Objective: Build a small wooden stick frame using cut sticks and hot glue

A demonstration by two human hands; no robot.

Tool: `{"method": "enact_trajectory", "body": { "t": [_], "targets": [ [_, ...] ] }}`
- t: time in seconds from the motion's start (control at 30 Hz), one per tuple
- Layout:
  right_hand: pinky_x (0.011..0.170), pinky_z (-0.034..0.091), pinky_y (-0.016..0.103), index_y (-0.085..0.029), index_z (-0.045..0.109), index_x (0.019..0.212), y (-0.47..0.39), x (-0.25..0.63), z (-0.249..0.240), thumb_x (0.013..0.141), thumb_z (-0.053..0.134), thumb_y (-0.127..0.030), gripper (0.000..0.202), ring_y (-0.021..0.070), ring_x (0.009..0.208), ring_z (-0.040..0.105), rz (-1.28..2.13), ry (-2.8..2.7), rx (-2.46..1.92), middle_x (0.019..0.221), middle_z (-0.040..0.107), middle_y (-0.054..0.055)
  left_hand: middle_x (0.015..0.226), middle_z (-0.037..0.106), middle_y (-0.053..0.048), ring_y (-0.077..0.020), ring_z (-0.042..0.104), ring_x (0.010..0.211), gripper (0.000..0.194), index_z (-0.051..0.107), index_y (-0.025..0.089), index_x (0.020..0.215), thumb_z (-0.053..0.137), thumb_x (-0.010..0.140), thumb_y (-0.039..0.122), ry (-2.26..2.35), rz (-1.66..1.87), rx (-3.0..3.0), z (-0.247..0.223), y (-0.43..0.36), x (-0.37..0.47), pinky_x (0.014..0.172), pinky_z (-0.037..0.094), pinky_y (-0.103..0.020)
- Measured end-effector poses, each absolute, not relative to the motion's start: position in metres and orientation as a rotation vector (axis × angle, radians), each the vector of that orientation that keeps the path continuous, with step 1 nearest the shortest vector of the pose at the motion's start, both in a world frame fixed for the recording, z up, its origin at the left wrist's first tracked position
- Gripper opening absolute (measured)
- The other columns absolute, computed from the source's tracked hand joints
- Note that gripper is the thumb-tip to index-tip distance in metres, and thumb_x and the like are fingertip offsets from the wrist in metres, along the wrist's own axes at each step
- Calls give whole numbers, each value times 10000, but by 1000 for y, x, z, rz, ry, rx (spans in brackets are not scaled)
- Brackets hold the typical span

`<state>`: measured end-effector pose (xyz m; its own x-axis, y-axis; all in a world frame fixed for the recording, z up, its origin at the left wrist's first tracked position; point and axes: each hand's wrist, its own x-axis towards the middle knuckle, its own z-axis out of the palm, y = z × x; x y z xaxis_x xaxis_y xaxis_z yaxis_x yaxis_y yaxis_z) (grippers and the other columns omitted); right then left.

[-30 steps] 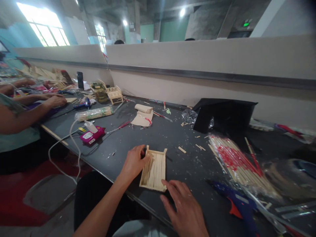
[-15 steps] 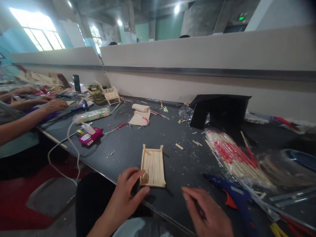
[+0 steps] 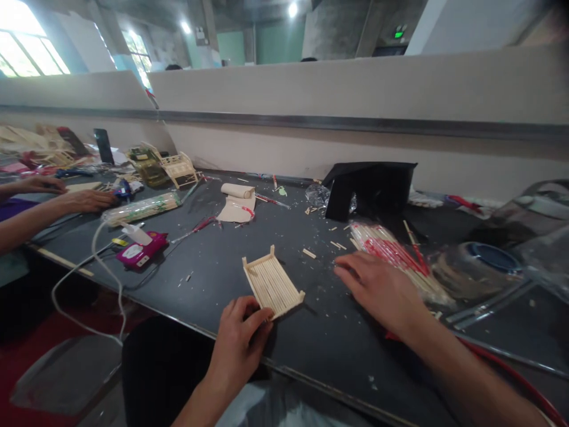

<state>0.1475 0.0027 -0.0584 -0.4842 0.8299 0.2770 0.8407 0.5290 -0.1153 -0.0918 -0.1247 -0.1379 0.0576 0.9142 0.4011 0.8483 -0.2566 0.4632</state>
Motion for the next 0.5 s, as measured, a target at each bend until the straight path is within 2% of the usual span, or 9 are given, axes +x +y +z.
{"method": "enact_trajectory", "body": {
  "t": [0.03, 0.17, 0.23, 0.33, 0.5],
  "targets": [
    [808, 486, 315, -171, 655, 1052, 14, 137, -58, 943, 463, -250, 234, 217, 964, 649, -75, -2568, -1474, 1006, 697, 86, 1026, 570, -113, -217, 568, 856, 208, 676, 209, 1045, 535, 893, 209, 1855, 977, 2203, -139, -125, -92, 739, 481, -385],
    [787, 483, 326, -114, 679, 945, 47, 102, -71, 887, 579, -186, 136, 253, 972, 632, -69, -2676, -1547, 965, 682, 137, 1164, 520, -127, -215, 554, 894, 198, 677, 213, 1039, 547, 890, 213, 1863, 1027, 2216, -142, -126, -92, 771, 482, -401],
    [782, 500, 338, -122, 666, 953, 56, 92, -82, 889, 602, -212, 128, 230, 958, 633, -41, -2712, -1577, 992, 673, 113, 1213, 506, -126, -223, 544, 930, 193, 676, 221, 1031, 541, 894, 205, 1866, 1040, 2242, -143, -125, -92, 782, 482, -407],
    [779, 530, 376, -135, 627, 1027, 60, 86, -91, 914, 587, -297, 202, 186, 903, 639, 19, -2736, -1619, 1034, 653, 63, 1178, 547, -112, -228, 540, 918, 192, 679, 241, 1017, 538, 897, 190, 1878, 1034, 2286, -145, -123, -92, 749, 481, -402],
    [646, 491, 280, -147, 635, 845, 37, 104, -68, 902, 530, -206, 133, 186, 740, 658, 152, -2654, -1643, 806, 688, 69, 1136, 583, -105, -226, 559, 916, 200, 645, 236, 1053, 556, 888, 166, 1854, 1116, 2297, -146, -126, -90, 739, 493, -391]
  ]
}}
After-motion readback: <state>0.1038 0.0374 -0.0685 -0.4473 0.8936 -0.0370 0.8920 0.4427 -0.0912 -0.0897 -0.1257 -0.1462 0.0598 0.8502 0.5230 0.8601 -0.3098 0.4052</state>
